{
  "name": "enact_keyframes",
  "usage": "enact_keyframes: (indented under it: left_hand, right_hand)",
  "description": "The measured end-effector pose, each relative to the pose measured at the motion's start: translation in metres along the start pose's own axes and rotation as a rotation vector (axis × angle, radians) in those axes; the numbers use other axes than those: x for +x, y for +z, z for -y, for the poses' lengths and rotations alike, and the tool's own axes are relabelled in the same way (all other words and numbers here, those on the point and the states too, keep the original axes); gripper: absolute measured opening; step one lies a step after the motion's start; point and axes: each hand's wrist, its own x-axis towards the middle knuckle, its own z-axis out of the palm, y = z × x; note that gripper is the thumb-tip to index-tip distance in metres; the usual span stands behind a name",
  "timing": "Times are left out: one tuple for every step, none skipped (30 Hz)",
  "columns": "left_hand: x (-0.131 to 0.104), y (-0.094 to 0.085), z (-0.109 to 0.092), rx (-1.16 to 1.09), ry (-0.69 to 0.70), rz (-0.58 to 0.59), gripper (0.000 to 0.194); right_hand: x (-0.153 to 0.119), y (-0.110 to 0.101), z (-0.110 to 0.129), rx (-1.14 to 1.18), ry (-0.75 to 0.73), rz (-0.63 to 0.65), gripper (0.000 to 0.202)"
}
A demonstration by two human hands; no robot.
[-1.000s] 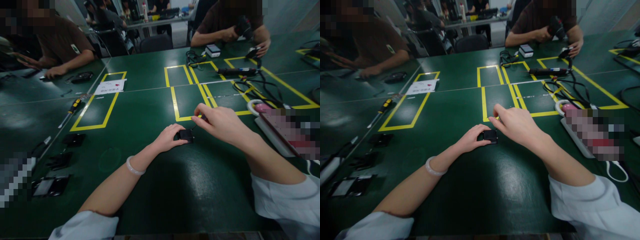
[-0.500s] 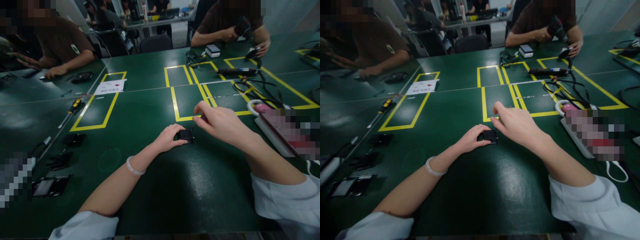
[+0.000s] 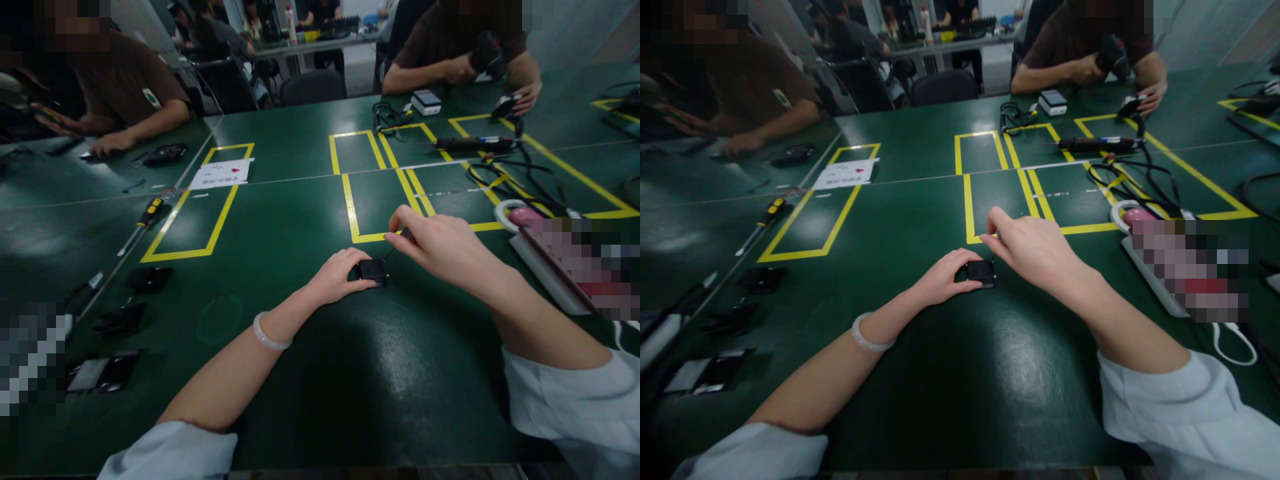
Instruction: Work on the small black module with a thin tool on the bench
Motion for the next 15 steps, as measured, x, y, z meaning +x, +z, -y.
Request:
enact_keyframes:
  left_hand:
    - [0.0000,-0.0002,-0.0001,-0.001,0.000,0.003,0.044]
    - [0.0000,-0.0004,-0.0001,-0.001,-0.001,0.005,0.044]
    - [0.0001,-0.0005,-0.0002,0.000,-0.001,0.007,0.044]
    - [0.0002,-0.0005,-0.0002,0.002,0.000,0.007,0.043]
    - [0.0002,-0.0004,-0.0002,0.004,0.001,0.008,0.043]
    - [0.0003,-0.0002,-0.0002,0.006,0.001,0.008,0.043]
    - [0.0004,0.0000,-0.0002,0.007,0.001,0.009,0.043]
    - [0.0005,0.0002,-0.0001,0.007,0.001,0.010,0.043]
    - [0.0005,0.0004,0.0000,0.007,0.002,0.010,0.043]
    - [0.0005,0.0006,0.0001,0.007,0.001,0.009,0.044]
    - [0.0005,0.0007,0.0003,0.007,0.002,0.007,0.044]
    - [0.0004,0.0009,0.0006,0.008,0.001,0.006,0.044]
    - [0.0003,0.0010,0.0009,0.009,0.001,0.006,0.043]
    - [0.0002,0.0011,0.0011,0.009,0.000,0.006,0.043]
    - [0.0001,0.0012,0.0014,0.006,-0.001,0.007,0.043]
  right_hand:
    - [0.0001,0.0004,-0.0001,-0.013,0.003,0.000,0.026]
    - [0.0002,0.0007,-0.0001,-0.020,0.006,0.000,0.025]
    - [0.0003,0.0009,-0.0001,-0.019,0.007,0.001,0.024]
    - [0.0005,0.0010,-0.0001,-0.014,0.007,0.001,0.023]
    - [0.0007,0.0010,-0.0001,-0.006,0.009,0.001,0.023]
    - [0.0008,0.0010,-0.0002,0.001,0.012,0.002,0.023]
    - [0.0010,0.0011,-0.0004,0.006,0.016,0.002,0.023]
    - [0.0011,0.0013,-0.0007,0.007,0.019,0.003,0.024]
    - [0.0011,0.0015,-0.0011,0.003,0.021,0.005,0.025]
    - [0.0011,0.0018,-0.0016,-0.006,0.022,0.007,0.027]
    - [0.0011,0.0021,-0.0020,-0.019,0.022,0.006,0.029]
    - [0.0010,0.0023,-0.0023,-0.032,0.021,0.005,0.029]
    - [0.0009,0.0024,-0.0023,-0.041,0.019,0.003,0.029]
    - [0.0008,0.0023,-0.0021,-0.045,0.020,0.001,0.028]
    - [0.0006,0.0020,-0.0017,-0.037,0.018,0.002,0.027]
